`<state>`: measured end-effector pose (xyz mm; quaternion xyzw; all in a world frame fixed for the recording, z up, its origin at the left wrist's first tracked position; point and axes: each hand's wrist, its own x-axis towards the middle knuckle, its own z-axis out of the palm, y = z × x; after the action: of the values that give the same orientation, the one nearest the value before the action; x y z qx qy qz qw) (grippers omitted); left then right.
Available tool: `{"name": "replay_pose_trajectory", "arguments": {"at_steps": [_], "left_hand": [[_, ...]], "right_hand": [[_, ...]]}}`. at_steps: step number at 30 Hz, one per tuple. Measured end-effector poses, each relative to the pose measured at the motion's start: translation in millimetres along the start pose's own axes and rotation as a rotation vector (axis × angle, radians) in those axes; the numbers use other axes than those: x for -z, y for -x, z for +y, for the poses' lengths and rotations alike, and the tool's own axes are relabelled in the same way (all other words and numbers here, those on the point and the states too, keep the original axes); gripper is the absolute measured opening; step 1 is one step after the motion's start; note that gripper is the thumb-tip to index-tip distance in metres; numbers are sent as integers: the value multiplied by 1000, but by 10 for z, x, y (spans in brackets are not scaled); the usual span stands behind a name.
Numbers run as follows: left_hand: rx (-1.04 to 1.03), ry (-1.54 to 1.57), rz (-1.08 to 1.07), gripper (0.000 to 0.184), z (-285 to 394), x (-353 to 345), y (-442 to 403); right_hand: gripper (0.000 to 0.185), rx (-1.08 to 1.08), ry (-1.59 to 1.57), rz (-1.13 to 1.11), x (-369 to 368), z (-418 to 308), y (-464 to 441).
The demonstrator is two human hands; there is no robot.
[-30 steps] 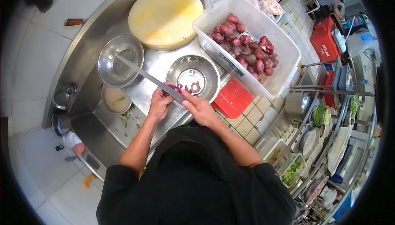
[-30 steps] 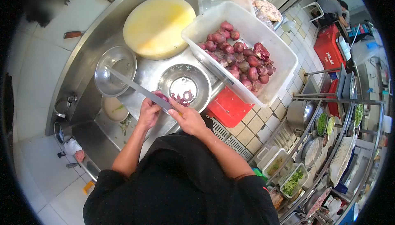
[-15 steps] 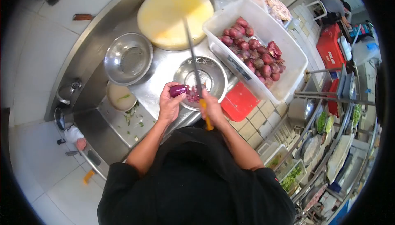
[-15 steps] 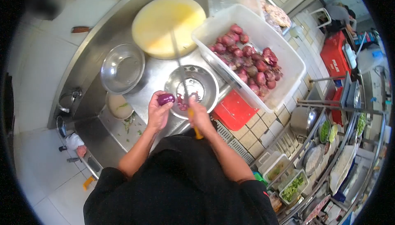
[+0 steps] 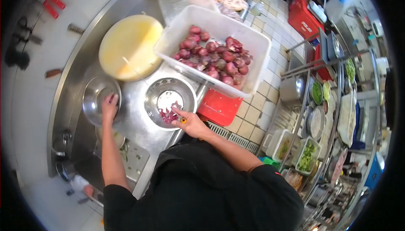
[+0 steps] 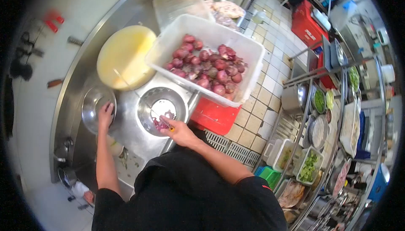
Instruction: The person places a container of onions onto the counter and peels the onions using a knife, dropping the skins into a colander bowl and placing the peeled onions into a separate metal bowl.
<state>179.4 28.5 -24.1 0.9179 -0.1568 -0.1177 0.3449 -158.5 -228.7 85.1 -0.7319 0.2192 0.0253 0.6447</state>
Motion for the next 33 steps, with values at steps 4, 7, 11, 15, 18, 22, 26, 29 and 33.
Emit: {"name": "replay_pose_trajectory", "arguments": {"at_steps": [4, 7, 11, 15, 18, 22, 26, 29, 33], "left_hand": [[-270, -445, -118, 51, 798, 43, 423], [-121, -110, -104, 55, 213, -260, 284], [-145, -383, -154, 58, 1109, -225, 593], [-174, -31, 24, 54, 2096, -301, 553], [-416, 79, -94, 41, 3118, -620, 437], [-488, -183, -492, 39, 3967, -1445, 101], [-415, -696, -775, 48, 4018, -2334, -323], [-377, -696, -870, 42, 3999, -2507, -454], [-562, -503, -828, 48, 3865, -2319, -613]], "right_hand": [[60, 69, 12, 53, 212, 6, 12], [55, -59, 35, 35, 469, -147, 80], [52, 2, -37, 128, 871, -293, 300], [53, 271, 77, 350, 1530, -527, 551], [53, 39, -79, 341, 2070, -594, 749], [53, -191, -31, 415, 2533, -725, 793], [53, -73, -33, 458, 2615, -489, 701], [52, -80, -72, 440, 2595, -391, 661], [51, -14, -118, 480, 2524, -381, 669]]}}
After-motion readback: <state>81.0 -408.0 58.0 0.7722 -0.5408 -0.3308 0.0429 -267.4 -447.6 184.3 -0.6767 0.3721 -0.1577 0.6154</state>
